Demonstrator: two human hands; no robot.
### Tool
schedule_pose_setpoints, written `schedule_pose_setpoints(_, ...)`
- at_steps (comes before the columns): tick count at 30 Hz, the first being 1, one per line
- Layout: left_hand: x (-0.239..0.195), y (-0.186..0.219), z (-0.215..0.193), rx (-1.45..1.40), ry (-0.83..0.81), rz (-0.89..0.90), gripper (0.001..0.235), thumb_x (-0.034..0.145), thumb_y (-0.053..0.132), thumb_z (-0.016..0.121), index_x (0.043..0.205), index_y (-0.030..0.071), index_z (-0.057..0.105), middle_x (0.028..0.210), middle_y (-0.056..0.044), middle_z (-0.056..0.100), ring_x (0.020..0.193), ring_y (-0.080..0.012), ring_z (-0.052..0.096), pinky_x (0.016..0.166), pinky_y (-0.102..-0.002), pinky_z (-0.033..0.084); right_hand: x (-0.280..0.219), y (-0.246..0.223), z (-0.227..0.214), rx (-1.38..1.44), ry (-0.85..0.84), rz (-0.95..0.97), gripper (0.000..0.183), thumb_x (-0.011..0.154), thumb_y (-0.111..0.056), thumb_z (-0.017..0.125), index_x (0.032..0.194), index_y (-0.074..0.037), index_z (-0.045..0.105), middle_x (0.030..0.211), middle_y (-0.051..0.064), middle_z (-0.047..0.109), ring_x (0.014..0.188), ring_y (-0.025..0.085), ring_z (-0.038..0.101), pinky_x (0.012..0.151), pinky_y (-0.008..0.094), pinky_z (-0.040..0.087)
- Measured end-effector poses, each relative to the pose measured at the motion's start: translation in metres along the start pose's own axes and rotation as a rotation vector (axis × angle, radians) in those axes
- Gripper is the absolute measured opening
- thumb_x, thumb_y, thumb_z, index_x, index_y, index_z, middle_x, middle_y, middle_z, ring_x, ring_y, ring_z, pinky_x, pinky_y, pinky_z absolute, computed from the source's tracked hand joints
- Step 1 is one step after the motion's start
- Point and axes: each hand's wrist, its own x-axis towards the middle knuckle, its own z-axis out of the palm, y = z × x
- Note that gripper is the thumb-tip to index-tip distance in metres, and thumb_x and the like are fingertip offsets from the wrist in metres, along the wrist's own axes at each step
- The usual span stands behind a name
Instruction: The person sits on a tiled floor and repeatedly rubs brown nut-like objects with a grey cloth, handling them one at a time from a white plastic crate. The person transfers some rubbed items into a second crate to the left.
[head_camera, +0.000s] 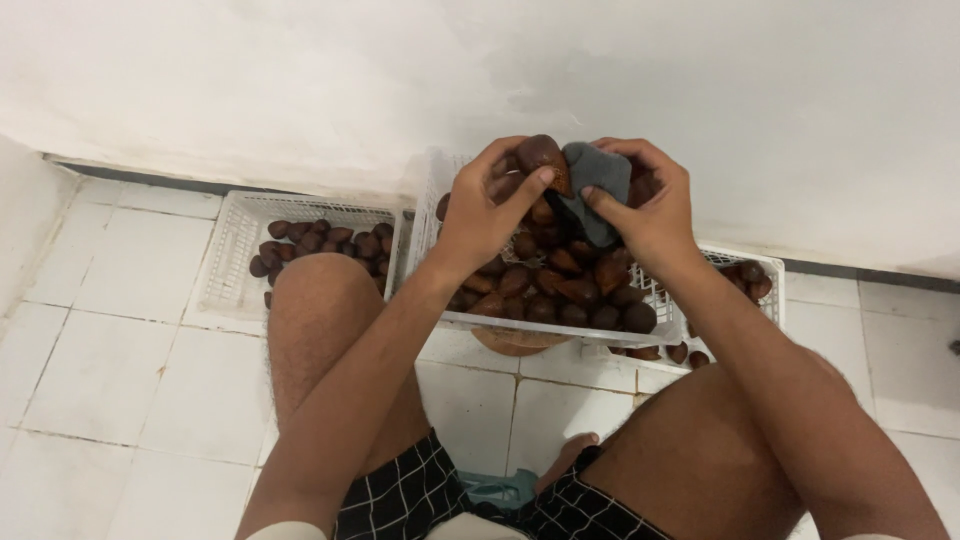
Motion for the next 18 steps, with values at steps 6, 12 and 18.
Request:
schedule_pose_setpoints(6,0.000,0.004,0.001,-0.047,-0.023,0.024,0.042,0.100,0.037,0.073,0.134,0.013,0.063,0.125,-0.011,0.070,0.118,-0.0246,0.065,0.102,-0.046,0.054,-0.008,0.003,0.004,0.070,-0.142,0.049,0.032,0.100,-0.007,0.062,0.130,-0.011,0.050,0.123,0.008,0.061,0.117,0.021,0.060,0.101,0.039,0.046)
schedule_pose_setpoints(12,0.001,0.008,0.001,-0.046,-0.064,-0.027,0.045,0.097,0.031,0.075,0.136,0.013,0.061,0.125,-0.010,0.067,0.114,-0.0244,0.068,0.101,-0.047,0.058,0.000,-0.025,-0.002,-0.255,-0.043,-0.116,0.040,0.104,-0.003,0.057,0.142,-0.005,0.047,0.128,0.025,0.055,0.122,0.045,0.054,0.103,0.058,0.040)
schedule_pose_setpoints(18,-0.001,0.014,0.001,0.277,-0.160,0.150,0.044,0.097,0.021,0.073,0.137,0.008,0.059,0.125,-0.019,0.064,0.116,-0.0390,0.068,0.099,-0.053,0.058,-0.003,-0.042,-0.001,-0.561,0.039,-0.495,0.050,0.093,0.012,0.069,0.136,-0.010,0.055,0.137,0.022,0.046,0.130,0.051,0.048,0.109,0.062,0.039)
